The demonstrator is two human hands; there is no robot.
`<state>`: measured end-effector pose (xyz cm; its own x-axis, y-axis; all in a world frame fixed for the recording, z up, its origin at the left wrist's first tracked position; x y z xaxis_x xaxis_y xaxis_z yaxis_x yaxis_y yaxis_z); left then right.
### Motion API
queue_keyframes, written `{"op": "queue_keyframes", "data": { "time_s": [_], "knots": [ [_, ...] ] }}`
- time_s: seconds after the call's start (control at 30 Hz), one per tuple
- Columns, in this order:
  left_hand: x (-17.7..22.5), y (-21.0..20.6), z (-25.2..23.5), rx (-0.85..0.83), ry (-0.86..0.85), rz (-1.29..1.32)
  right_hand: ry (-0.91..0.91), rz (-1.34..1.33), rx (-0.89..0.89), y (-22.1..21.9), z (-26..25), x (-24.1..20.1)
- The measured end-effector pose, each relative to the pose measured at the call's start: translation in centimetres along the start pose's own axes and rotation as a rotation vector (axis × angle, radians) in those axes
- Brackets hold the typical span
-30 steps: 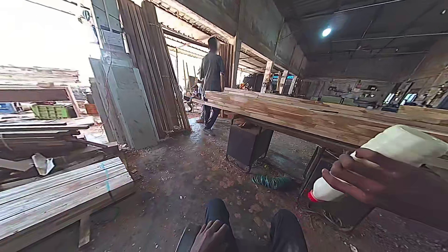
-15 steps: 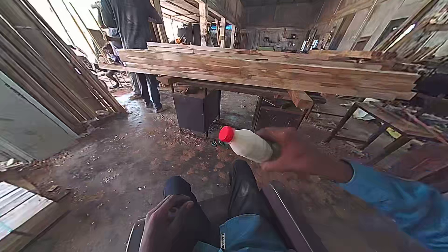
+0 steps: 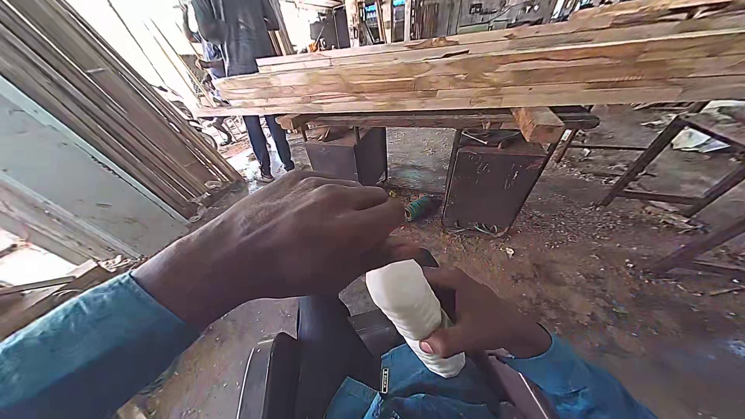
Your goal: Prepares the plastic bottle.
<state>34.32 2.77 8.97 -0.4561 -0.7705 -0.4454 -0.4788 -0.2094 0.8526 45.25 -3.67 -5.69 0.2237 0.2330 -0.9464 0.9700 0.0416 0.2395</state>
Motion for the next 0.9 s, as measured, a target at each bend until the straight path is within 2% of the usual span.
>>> {"op": "queue_keyframes", "data": {
  "time_s": [0.1,0.17,0.3,0.4,0.43,0.57,0.7,0.83,0.9],
  "knots": [
    [0.2,0.0,-0.7,-0.043,-0.064,-0.013,0.038,-0.049,-0.06,0.0,0.2,0.2],
    [0.0,-0.2,-1.0,-0.023,0.003,0.029,0.073,-0.063,-0.03,0.1,0.1,0.2],
    [-1.7,-1.0,-0.6,-0.084,0.364,0.117,0.091,0.049,0.187,1.0,0.1,0.2],
    [-2.9,-1.7,0.2,-0.265,0.581,0.213,0.104,0.138,0.314,1.8,0.1,0.7],
    [-2.9,-1.6,0.1,-0.293,0.594,0.264,0.108,0.139,0.33,2.0,0.1,0.8],
    [-2.3,-1.2,-1.1,-0.293,0.383,0.302,0.132,0.059,0.343,2.5,0.5,0.4],
    [-3.2,-1.7,-1.2,-0.427,0.476,0.298,0.119,0.051,0.409,2.1,0.7,0.8],
    [-2.9,-2.5,-1.1,-0.482,0.535,0.329,0.161,0.189,0.513,1.7,0.7,1.7],
    [-2.2,-2.1,-1.4,-0.385,0.366,0.175,0.188,0.173,0.447,1.6,0.7,1.4]
  ]
}}
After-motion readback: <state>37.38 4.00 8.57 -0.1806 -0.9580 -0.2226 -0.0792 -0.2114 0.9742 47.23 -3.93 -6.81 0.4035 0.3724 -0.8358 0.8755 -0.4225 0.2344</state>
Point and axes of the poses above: each hand's wrist, its own z-axis away from the middle knuckle, its own y-axis out of the back of the hand, x = y × z, the point moved 8 cm from there along -z, towards the middle knuckle, and after that the axes turned 12 degrees about -y, right-handed, at the moved point
